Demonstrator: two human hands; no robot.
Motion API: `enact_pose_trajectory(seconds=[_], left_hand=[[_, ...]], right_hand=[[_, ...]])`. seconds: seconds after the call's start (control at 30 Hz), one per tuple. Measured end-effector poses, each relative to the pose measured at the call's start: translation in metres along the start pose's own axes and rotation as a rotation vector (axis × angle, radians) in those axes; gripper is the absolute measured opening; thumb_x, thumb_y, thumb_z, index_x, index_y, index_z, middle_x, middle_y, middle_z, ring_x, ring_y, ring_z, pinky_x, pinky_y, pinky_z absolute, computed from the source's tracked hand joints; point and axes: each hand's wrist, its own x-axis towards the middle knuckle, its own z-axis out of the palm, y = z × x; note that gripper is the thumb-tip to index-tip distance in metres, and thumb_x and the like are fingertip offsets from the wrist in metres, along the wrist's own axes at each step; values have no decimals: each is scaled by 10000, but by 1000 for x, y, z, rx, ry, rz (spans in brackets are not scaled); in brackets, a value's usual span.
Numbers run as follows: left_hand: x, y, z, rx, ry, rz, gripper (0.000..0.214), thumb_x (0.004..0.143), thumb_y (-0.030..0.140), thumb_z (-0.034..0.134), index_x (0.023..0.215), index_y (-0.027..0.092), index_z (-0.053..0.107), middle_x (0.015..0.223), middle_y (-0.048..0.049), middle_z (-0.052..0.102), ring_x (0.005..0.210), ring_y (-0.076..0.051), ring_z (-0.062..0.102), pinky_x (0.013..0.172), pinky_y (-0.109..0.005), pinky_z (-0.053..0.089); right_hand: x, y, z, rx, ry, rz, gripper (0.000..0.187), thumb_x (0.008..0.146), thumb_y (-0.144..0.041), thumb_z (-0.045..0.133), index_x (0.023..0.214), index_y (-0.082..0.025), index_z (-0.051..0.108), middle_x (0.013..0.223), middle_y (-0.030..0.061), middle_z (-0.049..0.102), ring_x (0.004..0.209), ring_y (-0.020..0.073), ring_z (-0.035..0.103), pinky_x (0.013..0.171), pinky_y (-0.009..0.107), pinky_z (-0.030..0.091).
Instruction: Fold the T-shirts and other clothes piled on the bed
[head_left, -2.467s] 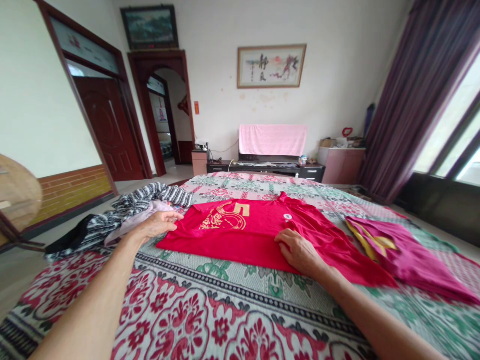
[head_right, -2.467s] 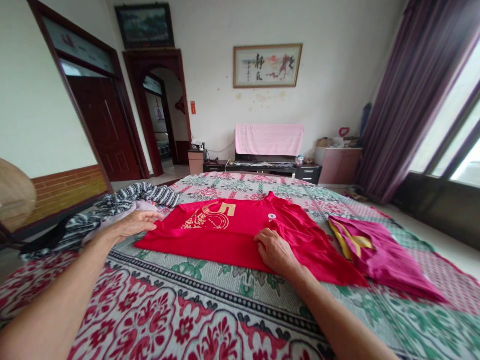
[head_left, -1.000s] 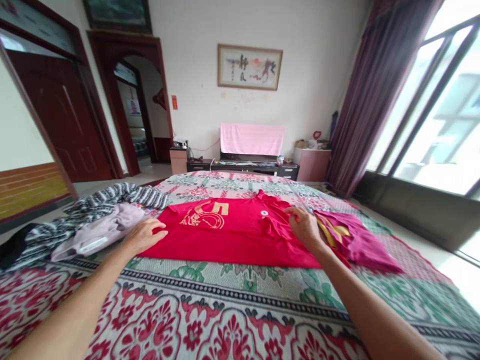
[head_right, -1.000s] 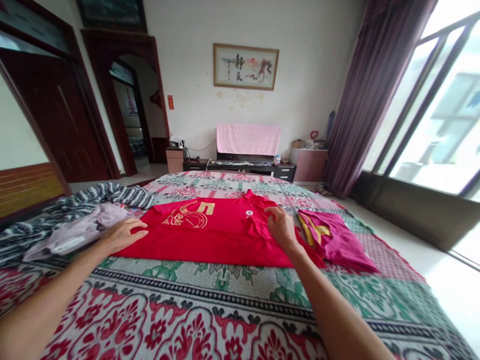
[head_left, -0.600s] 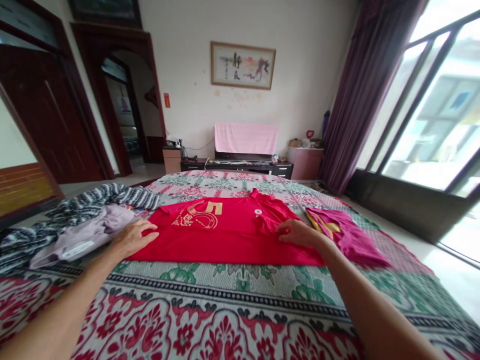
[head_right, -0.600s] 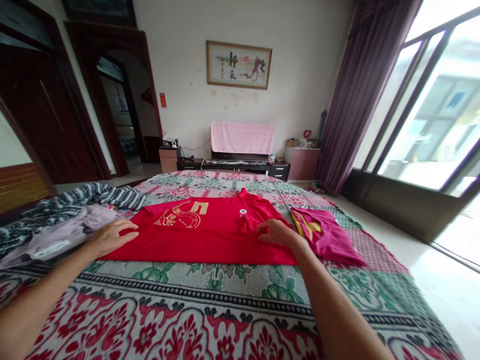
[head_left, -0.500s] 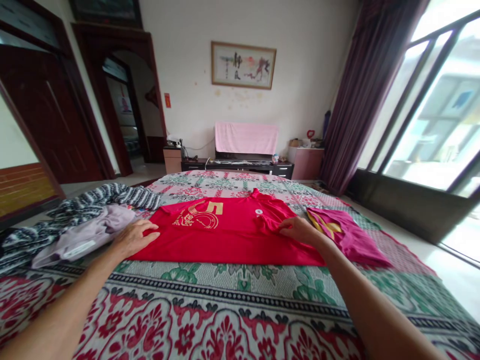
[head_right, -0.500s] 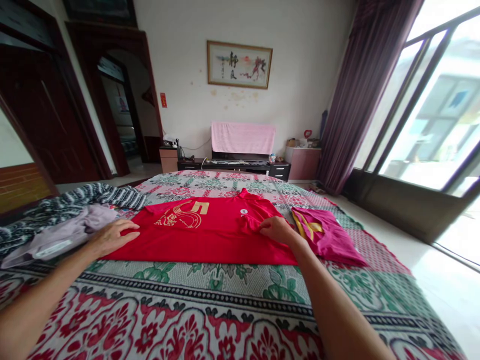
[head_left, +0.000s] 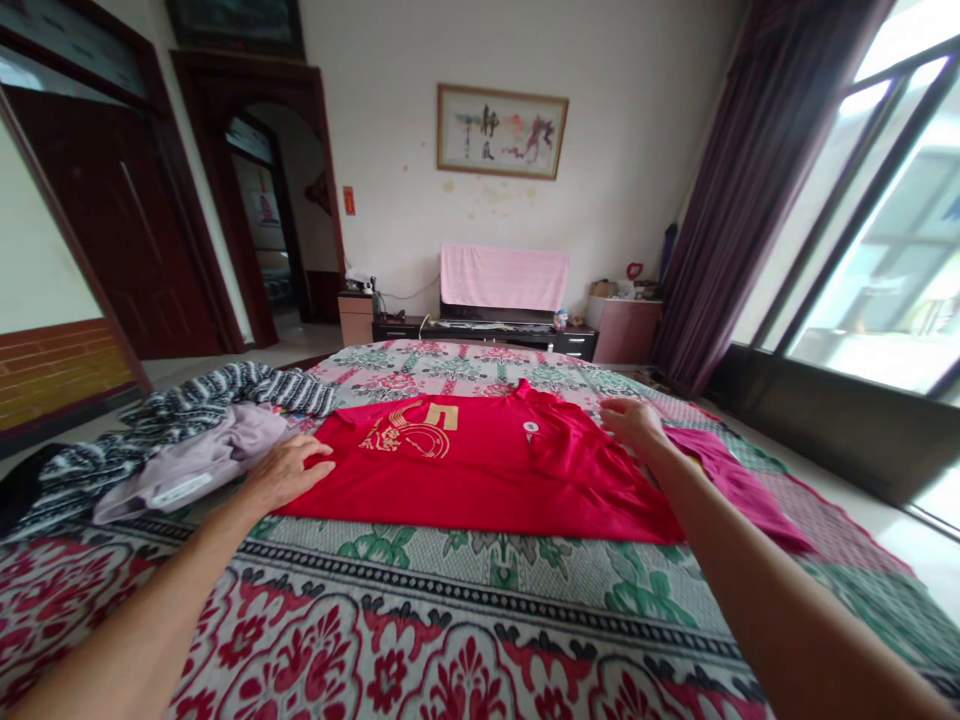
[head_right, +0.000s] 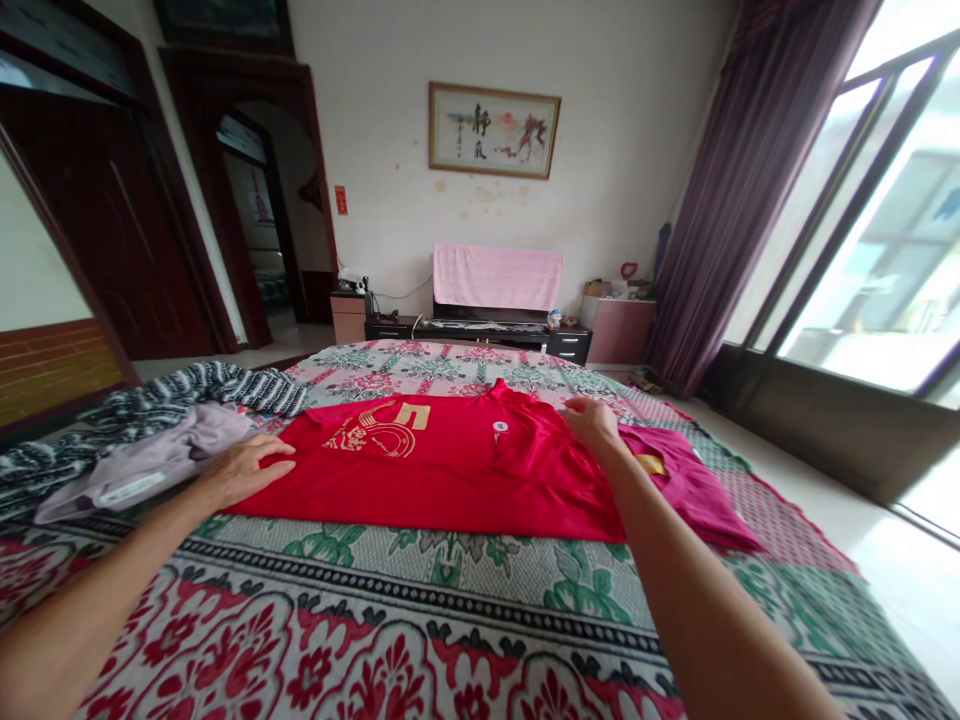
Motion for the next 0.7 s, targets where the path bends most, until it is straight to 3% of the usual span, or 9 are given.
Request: enact_pose_trajectory(seconds=[0.17,0.33,0.57,0.7], left_hand=[[0,0,1,2,4,-3,398,705,508,501,885,222,712,1064,-82,669,1002,-245,617,964,-342,448],[-1,-1,0,28,-5,13,391,730,488,496,915,220,713,1057,-78,664,997,-222,616,958,-314,446],[-2,4,-1,67,-4,-23,366,742,471,502,917,220,703,1037,-70,659,985,-219,616,961,-313,438],[-4,10,-4,84,18,-51,342,730,441,519,911,210,693,1014,-73,659,969,-223,623,930,-311,455]], right_hand=[[-17,-5,-4,-43,-210,98,206,712,-230,511,712,-231,717,540,-7,648,464,137,563,469,265,454],[-30,-22,4,-38,-142,-52,262,742,-206,501,861,-217,734,892,37,737,800,192,675,753,313,518],[-48,-23,33,-47,-122,-294,298,831,-234,463,1030,-181,678,1183,100,654,1118,222,591,990,388,442],[-51,-19,40,-89,-180,-247,364,869,-331,455,1161,-205,631,1288,103,592,1194,236,538,1017,434,417]])
